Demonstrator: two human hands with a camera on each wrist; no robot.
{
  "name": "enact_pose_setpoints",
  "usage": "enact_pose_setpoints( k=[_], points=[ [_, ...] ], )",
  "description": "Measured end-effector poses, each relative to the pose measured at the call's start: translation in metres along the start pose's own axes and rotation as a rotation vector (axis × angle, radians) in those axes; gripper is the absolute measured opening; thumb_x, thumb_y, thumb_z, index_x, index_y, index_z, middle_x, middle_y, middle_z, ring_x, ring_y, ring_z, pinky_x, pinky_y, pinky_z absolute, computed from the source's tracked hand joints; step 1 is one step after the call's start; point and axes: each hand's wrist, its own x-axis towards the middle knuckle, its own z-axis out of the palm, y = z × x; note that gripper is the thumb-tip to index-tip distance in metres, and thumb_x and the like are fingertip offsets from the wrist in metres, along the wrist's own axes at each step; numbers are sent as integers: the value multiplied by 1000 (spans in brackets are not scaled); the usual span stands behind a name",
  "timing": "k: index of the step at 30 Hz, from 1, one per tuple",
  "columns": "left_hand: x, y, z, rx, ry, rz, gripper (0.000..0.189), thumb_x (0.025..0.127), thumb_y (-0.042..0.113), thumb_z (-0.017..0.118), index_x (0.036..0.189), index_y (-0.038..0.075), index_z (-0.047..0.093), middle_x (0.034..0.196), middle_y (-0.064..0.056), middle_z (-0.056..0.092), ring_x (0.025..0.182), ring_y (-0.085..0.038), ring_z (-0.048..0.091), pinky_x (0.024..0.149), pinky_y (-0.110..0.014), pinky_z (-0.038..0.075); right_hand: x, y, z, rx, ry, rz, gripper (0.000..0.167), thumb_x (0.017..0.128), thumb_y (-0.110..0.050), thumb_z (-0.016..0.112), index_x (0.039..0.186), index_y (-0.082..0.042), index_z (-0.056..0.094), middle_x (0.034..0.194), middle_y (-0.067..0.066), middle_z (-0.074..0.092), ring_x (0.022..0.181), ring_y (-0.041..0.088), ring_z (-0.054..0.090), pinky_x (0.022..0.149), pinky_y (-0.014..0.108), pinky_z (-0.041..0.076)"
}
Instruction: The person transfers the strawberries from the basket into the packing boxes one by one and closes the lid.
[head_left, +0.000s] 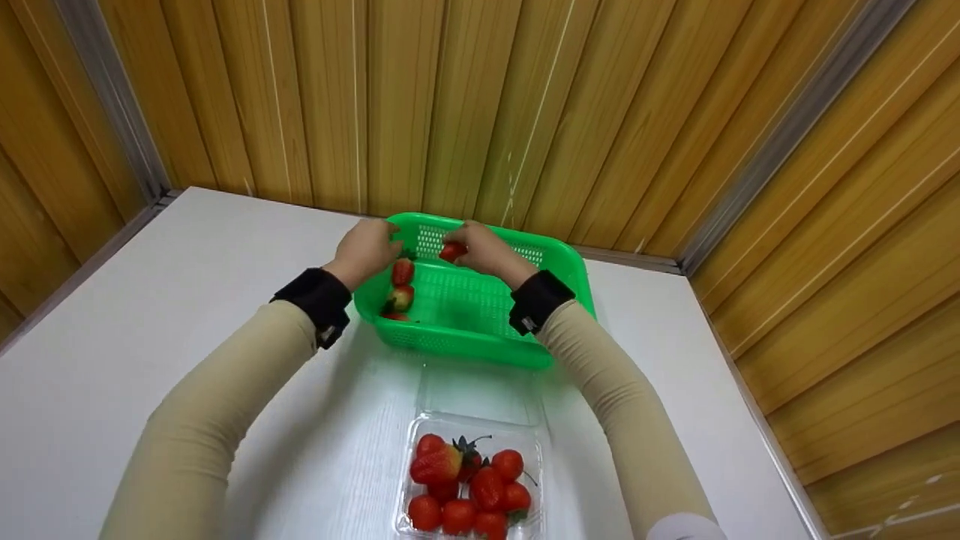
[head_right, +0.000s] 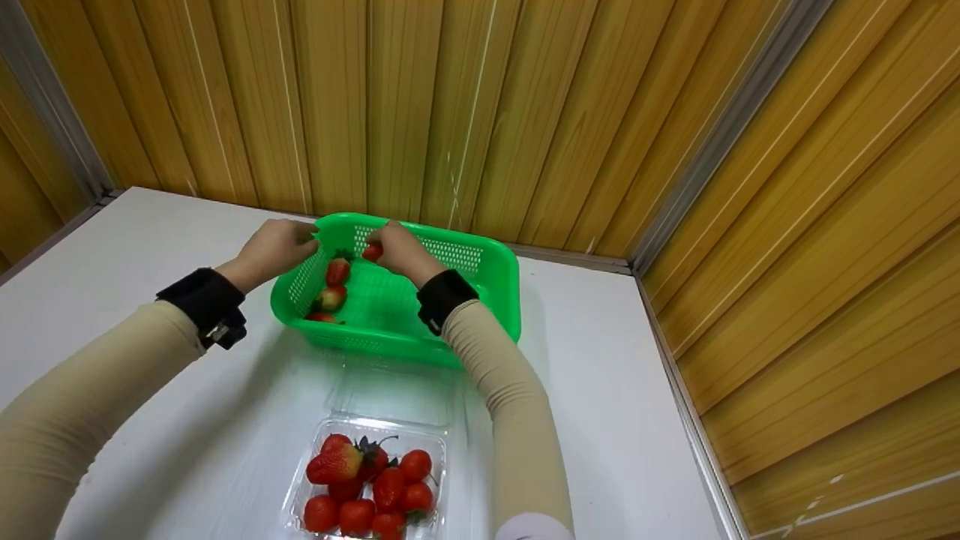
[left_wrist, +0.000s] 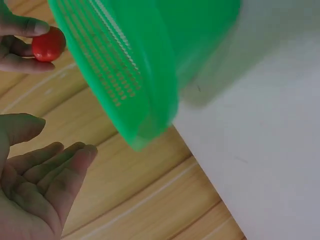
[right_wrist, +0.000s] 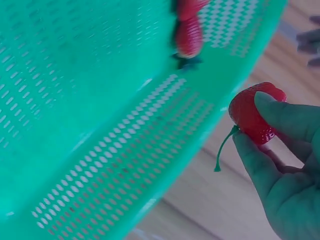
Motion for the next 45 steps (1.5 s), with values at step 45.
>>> enact_pose_setpoints(
  k=[45],
  points=[
    [-159, 4, 76, -478, -578, -70, 22, 94, 8, 70, 105, -9, 76, 82, -25, 77, 56, -8, 69, 57, -25, 61, -238, -58, 85, -254, -109, -460, 32, 90, -10, 78, 121, -10, 71, 120, 5, 69, 113, 17, 66, 98, 22, 58]
  ],
)
